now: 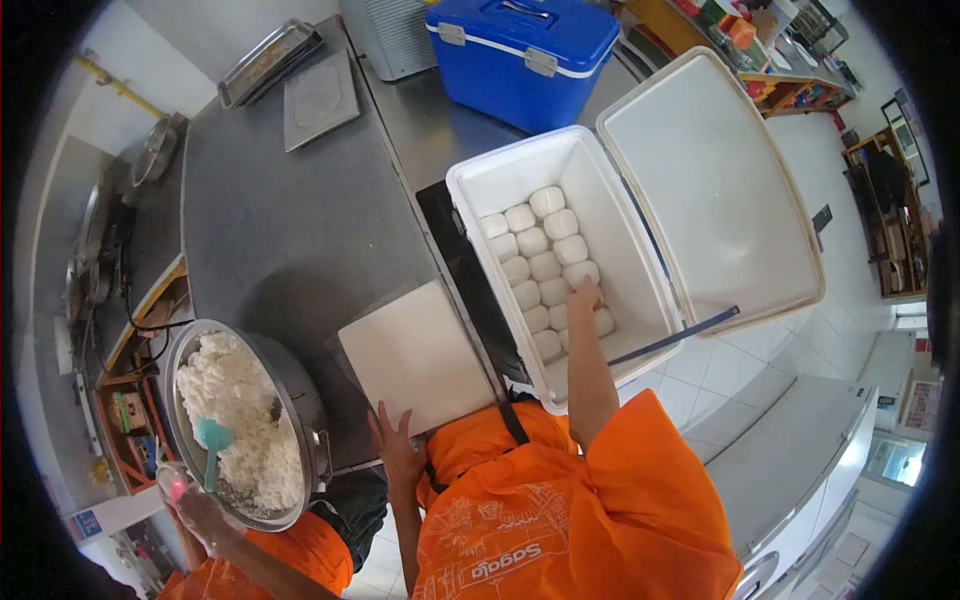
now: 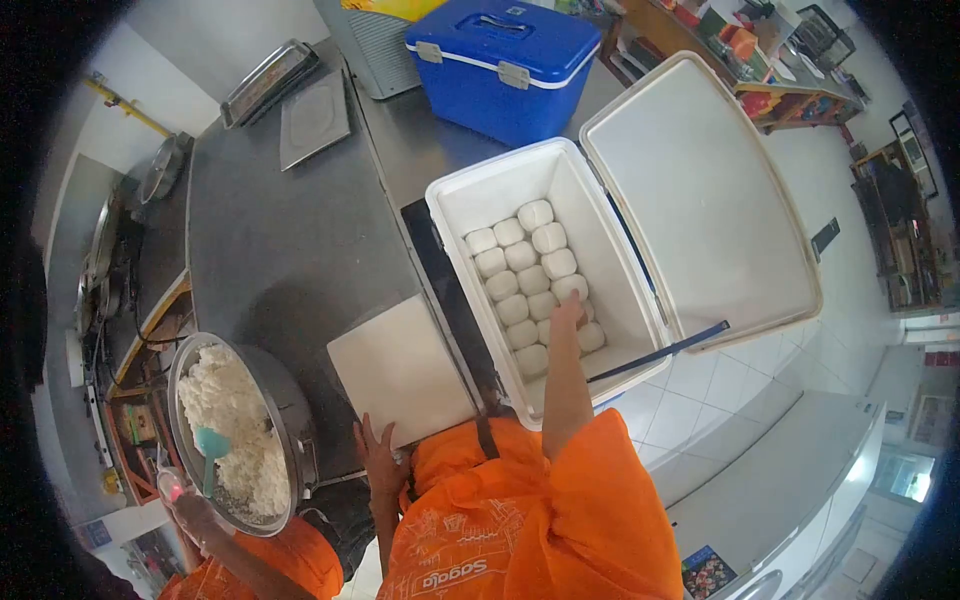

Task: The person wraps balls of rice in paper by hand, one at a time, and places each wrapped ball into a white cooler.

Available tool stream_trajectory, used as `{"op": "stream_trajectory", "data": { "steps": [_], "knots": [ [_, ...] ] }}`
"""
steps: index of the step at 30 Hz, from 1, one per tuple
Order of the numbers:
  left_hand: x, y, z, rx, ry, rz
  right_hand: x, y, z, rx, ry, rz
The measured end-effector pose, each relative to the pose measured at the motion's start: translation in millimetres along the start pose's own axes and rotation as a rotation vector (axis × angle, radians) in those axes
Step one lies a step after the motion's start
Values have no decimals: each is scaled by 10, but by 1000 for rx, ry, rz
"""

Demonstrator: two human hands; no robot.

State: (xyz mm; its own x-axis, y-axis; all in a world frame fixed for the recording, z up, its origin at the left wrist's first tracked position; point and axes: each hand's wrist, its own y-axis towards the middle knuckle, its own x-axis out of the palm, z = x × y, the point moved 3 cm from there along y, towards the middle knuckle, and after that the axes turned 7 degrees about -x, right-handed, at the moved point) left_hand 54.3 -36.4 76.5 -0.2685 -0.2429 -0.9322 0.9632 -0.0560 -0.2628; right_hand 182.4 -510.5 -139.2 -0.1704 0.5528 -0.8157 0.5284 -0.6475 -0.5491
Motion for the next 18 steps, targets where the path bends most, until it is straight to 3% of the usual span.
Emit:
{"op": "stream_trajectory", "data": {
  "steps": [1, 2, 3, 7, 9, 13, 15, 18],
  "knots": [
    [29, -11, -52, -6, 2, 9, 275, 212, 118, 249, 910, 63],
    [104, -33, -126, 45, -68, 20, 556, 418, 238, 544, 1773, 372],
    [182, -57, -203, 98, -137, 27, 596, 435, 269, 596, 1883, 389],
    [432, -118, -348, 132, -260, 65, 519, 295, 268, 550, 1836, 292],
    [417, -174, -316, 172, -176, 207, 485, 217, 252, 529, 1804, 279],
    [278, -162, -192, 109, -229, 261, 293, 24, 104, 360, 1620, 442],
    [286, -166, -237, 157, -337, 249, -35, -351, -264, -2, 1498, 642],
    [434, -182, -289, 268, -251, 344, -923, -1938, -1245, -679, 1304, 588]
  ]
}}
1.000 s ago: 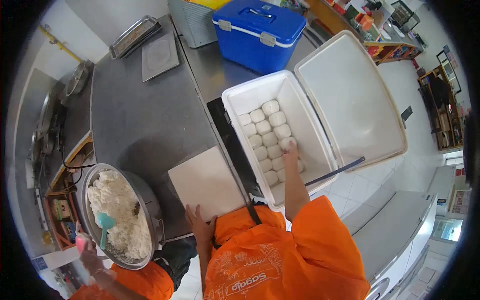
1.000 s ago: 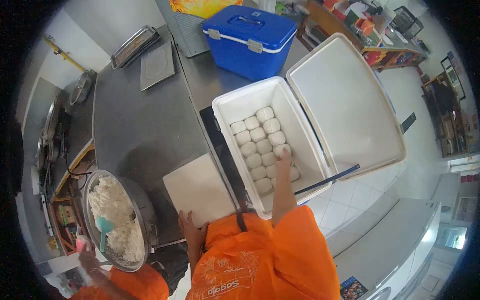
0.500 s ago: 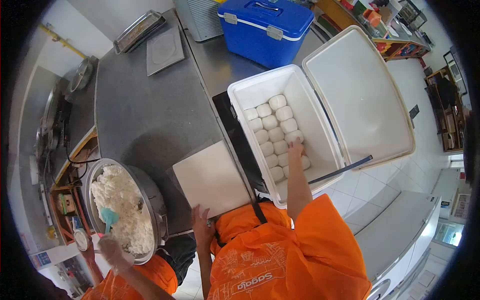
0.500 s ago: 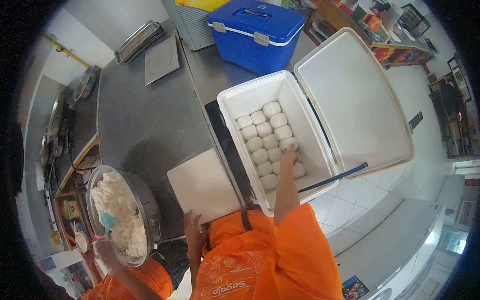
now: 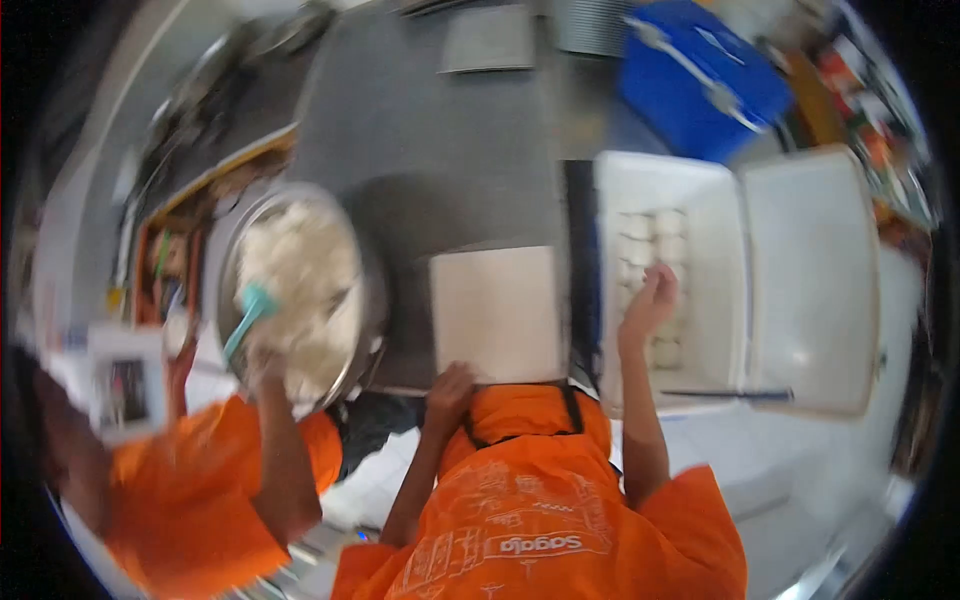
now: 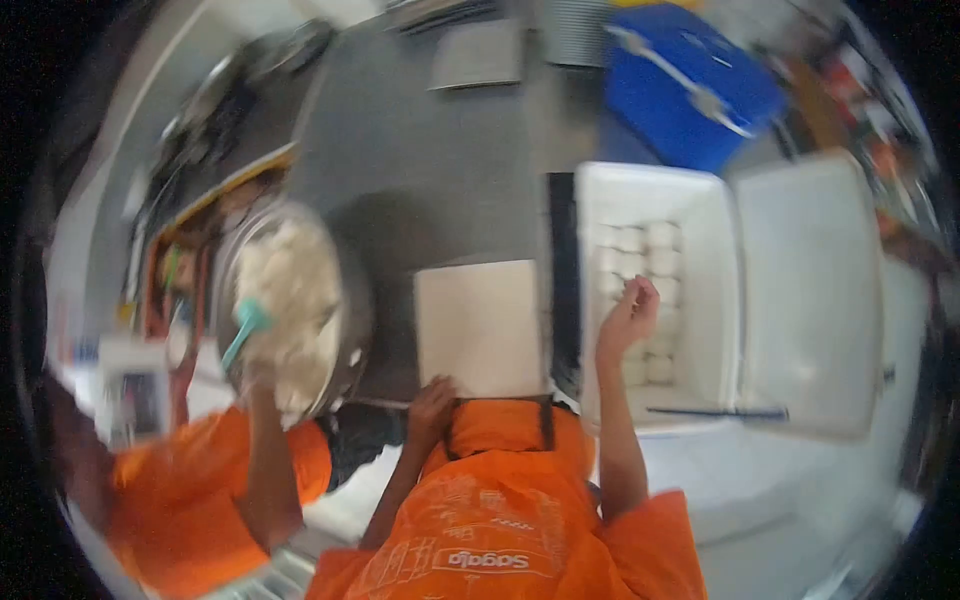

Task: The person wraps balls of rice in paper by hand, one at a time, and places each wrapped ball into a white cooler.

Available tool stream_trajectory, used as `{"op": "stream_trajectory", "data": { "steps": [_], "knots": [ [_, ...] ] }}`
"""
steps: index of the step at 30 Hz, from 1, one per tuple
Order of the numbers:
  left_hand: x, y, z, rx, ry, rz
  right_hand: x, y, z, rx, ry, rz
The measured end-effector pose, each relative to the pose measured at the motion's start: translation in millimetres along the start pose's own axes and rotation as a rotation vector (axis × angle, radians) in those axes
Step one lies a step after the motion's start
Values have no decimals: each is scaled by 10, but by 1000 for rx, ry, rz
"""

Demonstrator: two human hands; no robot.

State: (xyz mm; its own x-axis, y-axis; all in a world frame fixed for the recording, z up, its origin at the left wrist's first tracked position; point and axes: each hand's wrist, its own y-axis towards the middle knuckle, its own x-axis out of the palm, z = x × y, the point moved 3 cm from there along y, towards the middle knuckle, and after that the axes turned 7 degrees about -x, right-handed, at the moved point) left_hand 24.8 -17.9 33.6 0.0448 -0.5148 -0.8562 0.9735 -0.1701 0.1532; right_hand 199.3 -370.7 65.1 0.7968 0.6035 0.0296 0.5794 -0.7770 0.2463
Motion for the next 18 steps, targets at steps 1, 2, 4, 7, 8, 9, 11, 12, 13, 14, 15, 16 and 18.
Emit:
{"op": "stream_trajectory", "data": {
  "steps": [1, 2, 4, 7, 8, 9, 11, 12, 13, 14, 15, 16, 18],
  "knots": [
    [14, -26, 69, -40, 64, -13, 131, -199, -241, -99, -72, -224],
    [34, -39, 84, -48, 68, -48, 208, -374, -409, -227, -126, -436],
    [81, -142, -57, -84, 137, -5, 301, -798, -607, -325, -226, -1089],
    [-72, -44, 53, -98, 29, 27, 311, -1256, -708, -486, -163, -1628],
    [-63, -27, 51, -143, -18, 23, 285, -1380, -608, -556, -196, -1728],
    [-37, -8, 39, -180, -62, 12, 249, -1472, -449, -620, -229, -1816],
    [-24, 19, 12, -183, -66, 20, 214, -1516, -278, -575, -258, -1849],
    [-11, 30, 2, -173, -64, 12, 208, -1514, -190, -514, -286, -1864],
    [2, 20, 4, -177, -66, 20, 206, -1514, -199, -523, -288, -1868],
    [-2, 11, 1, -192, -104, 52, 205, -1516, -215, -529, -292, -1856],
    [-4, 9, 6, -205, -142, 84, 197, -1512, -237, -536, -297, -1842],
    [-21, 26, 48, -201, -143, 92, 184, -1519, -297, -546, -299, -1840],
    [-93, 33, 109, -251, -202, 165, 167, -1534, -450, -575, -283, -1734]
  ]
}}
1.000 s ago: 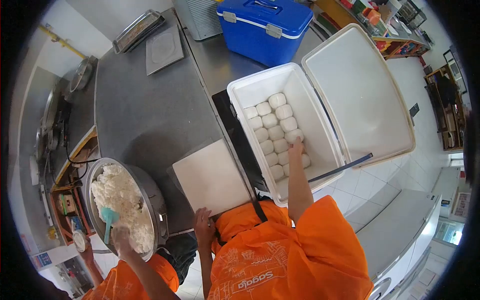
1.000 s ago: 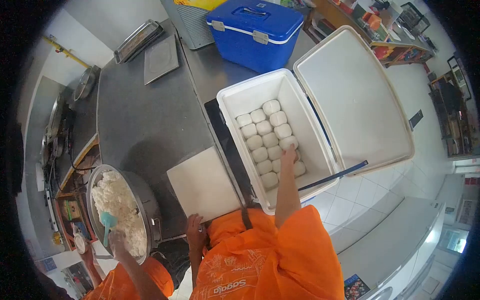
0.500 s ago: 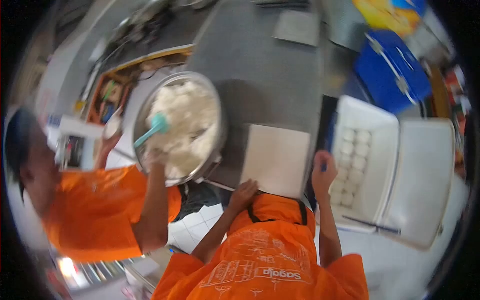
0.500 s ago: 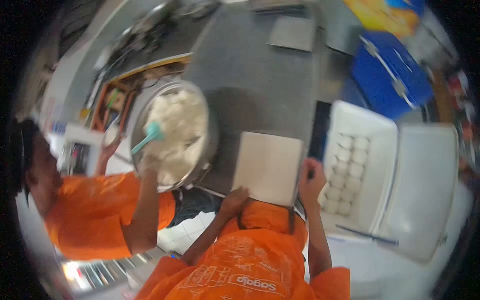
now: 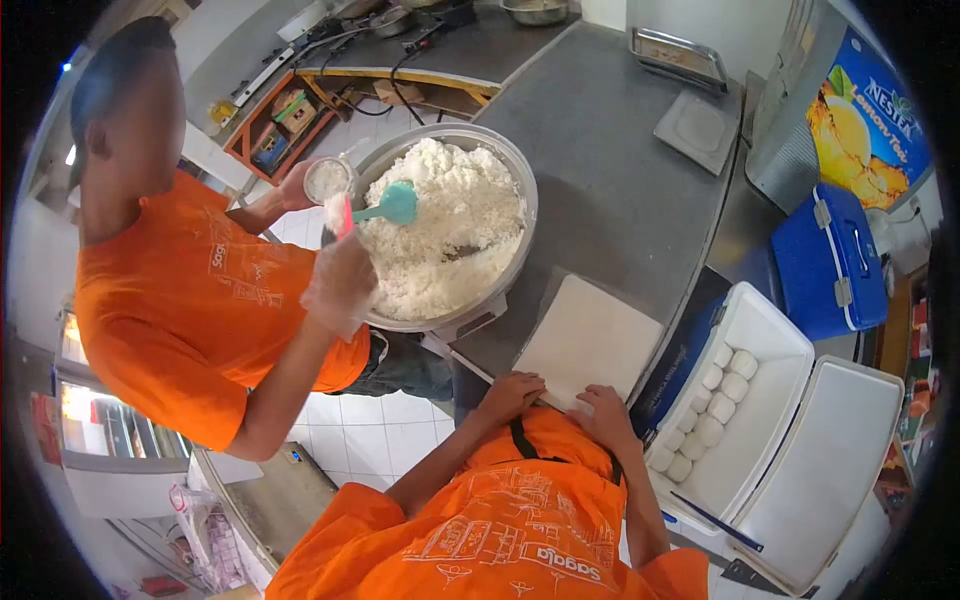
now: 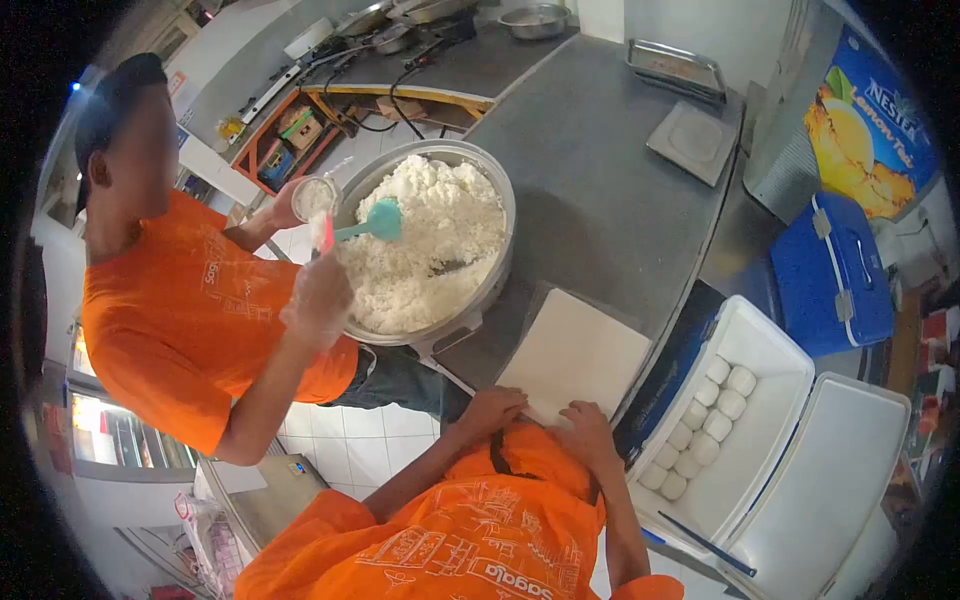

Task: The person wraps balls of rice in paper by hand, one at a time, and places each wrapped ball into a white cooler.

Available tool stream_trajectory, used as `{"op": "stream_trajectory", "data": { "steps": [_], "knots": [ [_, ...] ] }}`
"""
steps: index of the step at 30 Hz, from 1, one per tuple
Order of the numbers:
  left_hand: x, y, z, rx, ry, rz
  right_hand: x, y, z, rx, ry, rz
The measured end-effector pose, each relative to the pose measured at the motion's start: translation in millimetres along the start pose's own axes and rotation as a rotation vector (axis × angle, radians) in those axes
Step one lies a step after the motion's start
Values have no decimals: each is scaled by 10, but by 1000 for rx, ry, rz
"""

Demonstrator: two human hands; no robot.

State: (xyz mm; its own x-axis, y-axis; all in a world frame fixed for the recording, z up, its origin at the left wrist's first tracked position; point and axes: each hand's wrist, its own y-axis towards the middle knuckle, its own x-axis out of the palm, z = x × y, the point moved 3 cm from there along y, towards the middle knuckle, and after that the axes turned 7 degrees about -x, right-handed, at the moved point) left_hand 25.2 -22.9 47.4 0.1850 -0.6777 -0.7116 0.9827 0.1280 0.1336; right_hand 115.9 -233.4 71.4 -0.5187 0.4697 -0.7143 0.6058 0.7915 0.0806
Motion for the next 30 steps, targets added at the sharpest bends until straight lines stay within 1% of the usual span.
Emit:
{"op": "stream_trajectory", "data": {
  "steps": [1, 3, 6, 7, 10, 11, 13, 15, 16, 17, 18, 20, 21, 22, 24, 28, 30],
  "knots": [
    [-36, -17, 44, 1, 6, 18, -48, 5, -71, -18, -5, 0],
    [-77, 0, 64, -20, 6, -43, -97, 84, -156, -75, -91, -128],
    [-20, -14, 15, 2, 19, 48, -1, 68, -46, -113, -157, -130],
    [6, 0, -16, -51, 44, 6, 22, 69, -25, -132, -166, -129],
    [23, 9, -26, -49, 95, 22, 70, 31, 79, -155, -108, -80],
    [19, 9, -22, -29, 44, 70, 111, 25, 131, -128, -74, -55],
    [37, 9, -21, -54, 53, 84, 142, 17, 181, -53, -52, -38],
    [30, 9, -39, -82, 59, 93, 135, 51, 158, -64, -49, -51],
    [38, 8, -56, -81, 87, 41, 122, 63, 154, -58, -37, -58],
    [52, 8, -72, -78, 114, -11, 109, 67, 151, -103, -71, -81],
    [55, 5, -75, -73, 111, 1, 108, 69, 155, -110, -82, -80],
    [86, -1, -107, -100, 84, -5, 150, 58, 210, -49, -36, -66],
    [76, -13, -115, -125, 93, -45, 189, 36, 254, -73, 3, 5],
    [71, 2, -124, -126, 91, -34, 155, 63, 219, -81, -4, 2],
    [90, -30, -127, -122, 81, -51, 118, 53, 167, 5, -16, -63],
    [70, -80, -84, -97, 72, -13, 181, 36, 185, 11, -35, -55],
    [83, -101, -94, -65, 50, 64, 225, 36, 241, 13, -59, 50]
  ]
}}
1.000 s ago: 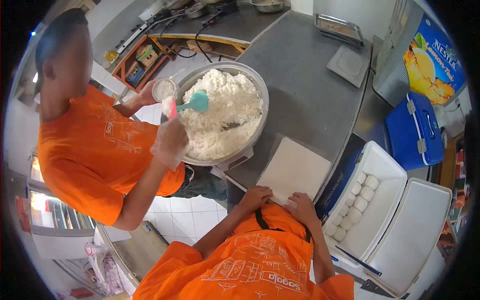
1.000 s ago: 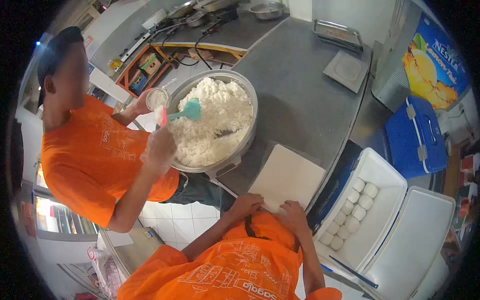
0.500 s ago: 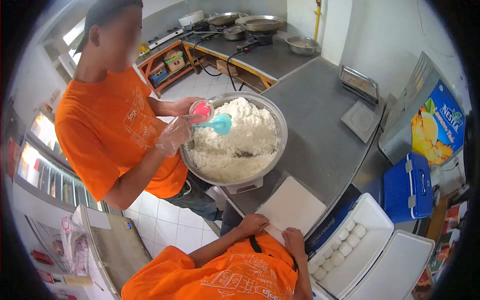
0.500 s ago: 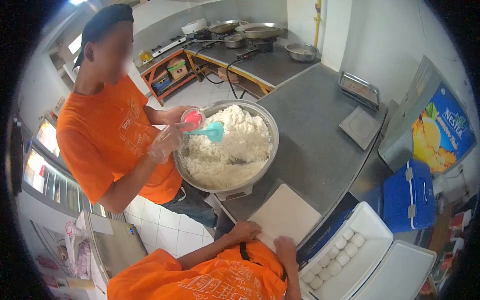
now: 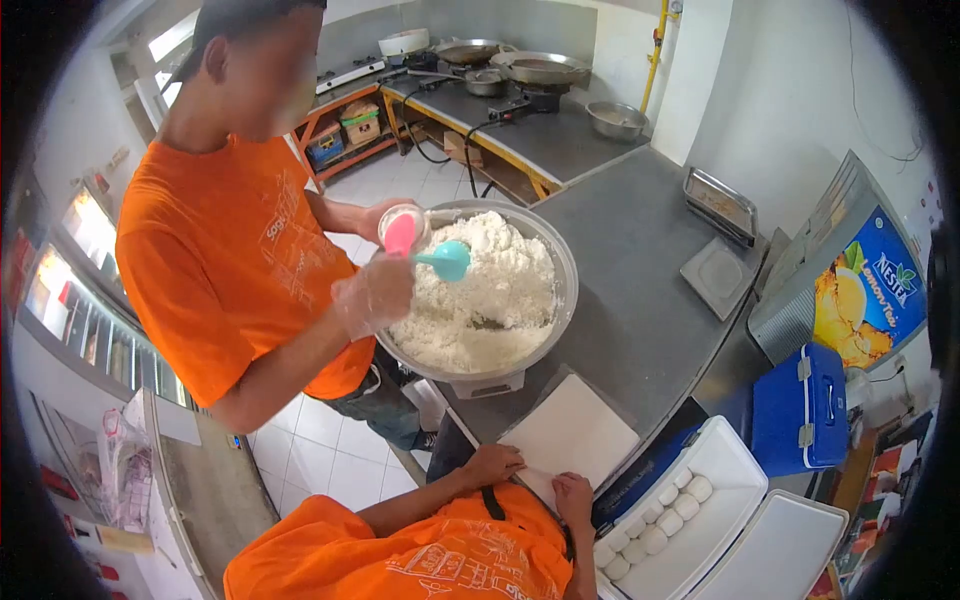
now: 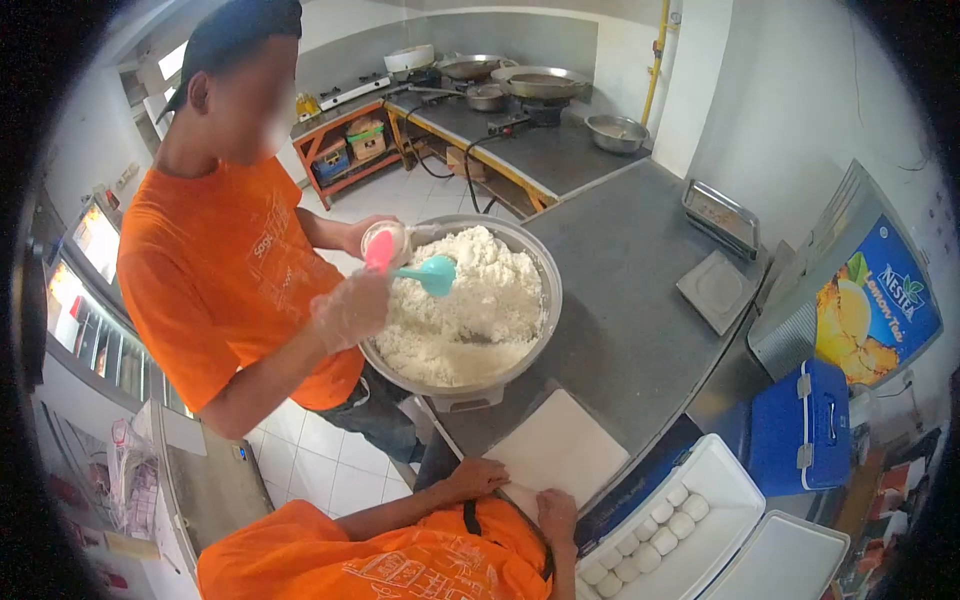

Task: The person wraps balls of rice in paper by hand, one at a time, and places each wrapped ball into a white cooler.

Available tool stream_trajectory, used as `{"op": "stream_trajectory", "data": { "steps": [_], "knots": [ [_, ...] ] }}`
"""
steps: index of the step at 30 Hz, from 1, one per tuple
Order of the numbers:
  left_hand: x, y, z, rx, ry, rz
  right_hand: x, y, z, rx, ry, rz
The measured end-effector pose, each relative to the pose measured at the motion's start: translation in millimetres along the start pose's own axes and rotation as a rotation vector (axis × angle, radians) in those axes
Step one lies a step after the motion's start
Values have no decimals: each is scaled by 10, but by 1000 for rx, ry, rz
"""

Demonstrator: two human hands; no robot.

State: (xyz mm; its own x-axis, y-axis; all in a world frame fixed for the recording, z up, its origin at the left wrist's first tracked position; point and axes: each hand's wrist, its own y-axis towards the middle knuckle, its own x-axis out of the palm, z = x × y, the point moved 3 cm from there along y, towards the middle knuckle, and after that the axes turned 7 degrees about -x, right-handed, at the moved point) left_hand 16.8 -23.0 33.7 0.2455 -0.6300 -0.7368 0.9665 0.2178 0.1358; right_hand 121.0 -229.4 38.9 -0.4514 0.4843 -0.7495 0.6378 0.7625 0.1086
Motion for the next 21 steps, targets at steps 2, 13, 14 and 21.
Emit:
{"op": "stream_trajectory", "data": {
  "steps": [2, 13, 14, 21],
  "knots": [
    [52, -25, -33, -11, 1, 6, -1, 20, 4, -5, 8, 17],
    [36, 78, -46, -162, 58, -196, 43, 56, 220, 33, 4, -45],
    [10, 93, -20, -197, 82, -220, 46, 50, 220, 63, 66, -27],
    [169, 96, -92, -181, 198, -239, 87, 10, 335, -60, 98, 32]
  ]
}}
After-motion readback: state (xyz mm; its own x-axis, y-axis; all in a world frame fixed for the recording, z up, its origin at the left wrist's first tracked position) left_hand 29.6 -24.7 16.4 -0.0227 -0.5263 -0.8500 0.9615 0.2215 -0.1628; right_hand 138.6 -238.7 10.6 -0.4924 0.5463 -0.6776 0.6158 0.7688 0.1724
